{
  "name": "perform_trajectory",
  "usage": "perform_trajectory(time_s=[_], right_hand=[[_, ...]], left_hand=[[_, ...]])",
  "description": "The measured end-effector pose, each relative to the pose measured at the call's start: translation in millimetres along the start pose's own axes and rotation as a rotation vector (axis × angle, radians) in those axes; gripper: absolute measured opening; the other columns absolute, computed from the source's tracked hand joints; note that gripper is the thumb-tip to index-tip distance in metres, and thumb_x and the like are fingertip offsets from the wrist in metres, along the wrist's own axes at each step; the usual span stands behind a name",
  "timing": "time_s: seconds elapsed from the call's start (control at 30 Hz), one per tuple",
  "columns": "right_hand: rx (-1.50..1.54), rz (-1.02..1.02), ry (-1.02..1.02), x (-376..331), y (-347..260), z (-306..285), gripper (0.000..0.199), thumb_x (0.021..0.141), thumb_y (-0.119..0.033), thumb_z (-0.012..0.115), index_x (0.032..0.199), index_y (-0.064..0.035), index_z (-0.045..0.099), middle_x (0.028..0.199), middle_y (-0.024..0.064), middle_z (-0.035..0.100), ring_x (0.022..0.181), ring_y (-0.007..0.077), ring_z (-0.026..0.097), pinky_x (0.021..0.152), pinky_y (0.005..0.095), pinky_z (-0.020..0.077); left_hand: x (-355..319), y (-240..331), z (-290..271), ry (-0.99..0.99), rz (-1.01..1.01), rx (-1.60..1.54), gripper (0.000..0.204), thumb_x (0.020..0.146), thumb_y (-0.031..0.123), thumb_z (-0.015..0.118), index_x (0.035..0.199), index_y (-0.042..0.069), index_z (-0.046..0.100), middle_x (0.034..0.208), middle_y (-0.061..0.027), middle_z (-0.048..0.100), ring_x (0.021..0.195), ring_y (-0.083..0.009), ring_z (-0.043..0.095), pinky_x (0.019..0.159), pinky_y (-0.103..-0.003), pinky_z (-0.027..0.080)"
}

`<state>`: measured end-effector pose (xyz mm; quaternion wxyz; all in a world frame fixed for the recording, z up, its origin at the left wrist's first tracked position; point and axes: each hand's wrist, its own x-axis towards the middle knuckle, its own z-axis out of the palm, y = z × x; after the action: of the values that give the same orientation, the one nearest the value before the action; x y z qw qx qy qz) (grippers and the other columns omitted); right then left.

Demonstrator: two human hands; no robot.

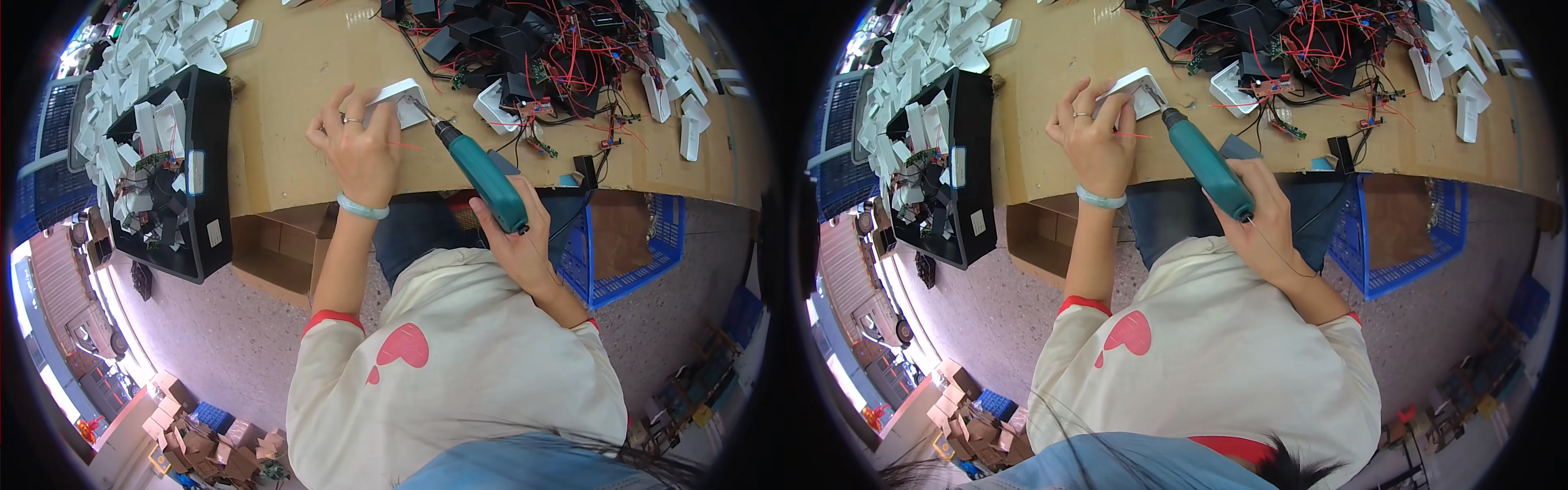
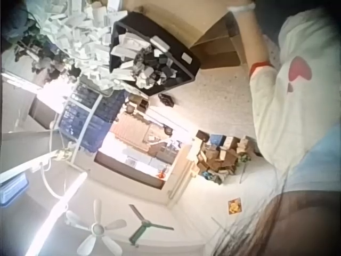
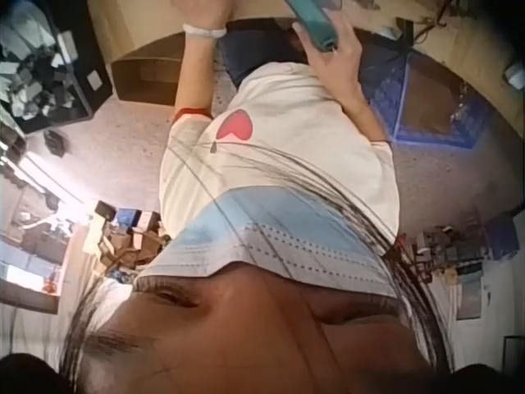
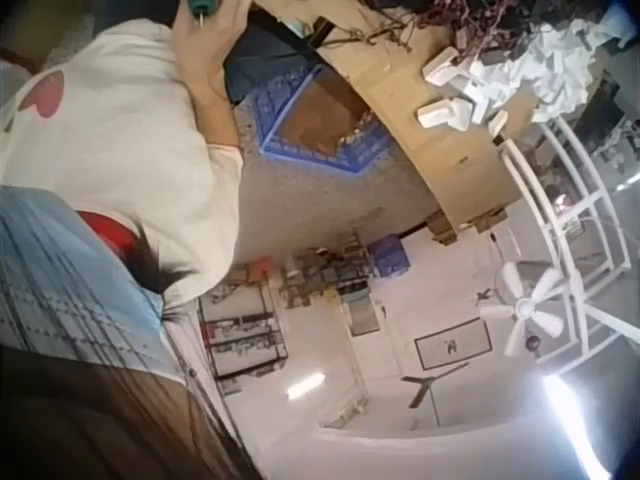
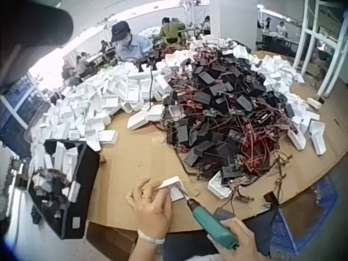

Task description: The recorder uses an electric screwdriver to assemble electronic modules into white plastic housings on a workbench.

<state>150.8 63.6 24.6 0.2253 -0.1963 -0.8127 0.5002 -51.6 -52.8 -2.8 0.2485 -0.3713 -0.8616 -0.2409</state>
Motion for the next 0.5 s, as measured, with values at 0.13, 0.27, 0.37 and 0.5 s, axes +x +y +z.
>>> perform_trajectory(time_s=[0.13,0.27,0.37,0.5], right_hand=[[0.008,0.003,0.016,-3.4,-2.3,-4.7,0.024,0.092,-0.007,0.080,0.106,0.0027,0.064,0.096,0.0111,0.062,0.083,0.0224,0.058,0.078,0.0303,0.0487],[-0.035,0.003,-0.015,-5.9,-3.2,-10.7,0.030,0.089,-0.003,0.078,0.115,0.0011,0.064,0.106,0.0155,0.067,0.093,0.0304,0.067,0.084,0.0338,0.0536],[0.023,0.015,0.017,-3.4,-3.1,-6.2,0.023,0.092,-0.007,0.080,0.105,0.0026,0.064,0.095,0.0106,0.060,0.083,0.0217,0.057,0.077,0.0306,0.0480],[0.050,0.024,0.015,-2.5,-2.8,-5.4,0.023,0.091,-0.007,0.080,0.105,0.0026,0.063,0.095,0.0104,0.060,0.083,0.0213,0.057,0.077,0.0301,0.0478]], left_hand=[[0.1,0.5,-0.5,0.010,-0.008,-0.013,0.013,0.079,0.012,0.082,0.090,0.016,0.077,0.114,0.0038,0.073,0.124,-0.0263,0.059,0.106,-0.047,0.033],[1.0,0.4,-1.4,0.006,-0.025,-0.048,0.013,0.079,0.012,0.082,0.091,0.016,0.077,0.113,0.0035,0.073,0.123,-0.0264,0.059,0.105,-0.046,0.033],[1.6,1.1,-1.4,0.008,-0.030,-0.051,0.013,0.080,0.012,0.081,0.092,0.015,0.078,0.113,0.0034,0.073,0.123,-0.0265,0.060,0.105,-0.046,0.034],[1.6,1.4,-2.0,0.002,-0.030,-0.047,0.011,0.081,0.012,0.081,0.091,0.015,0.078,0.113,0.0032,0.073,0.122,-0.0265,0.060,0.104,-0.046,0.034]])
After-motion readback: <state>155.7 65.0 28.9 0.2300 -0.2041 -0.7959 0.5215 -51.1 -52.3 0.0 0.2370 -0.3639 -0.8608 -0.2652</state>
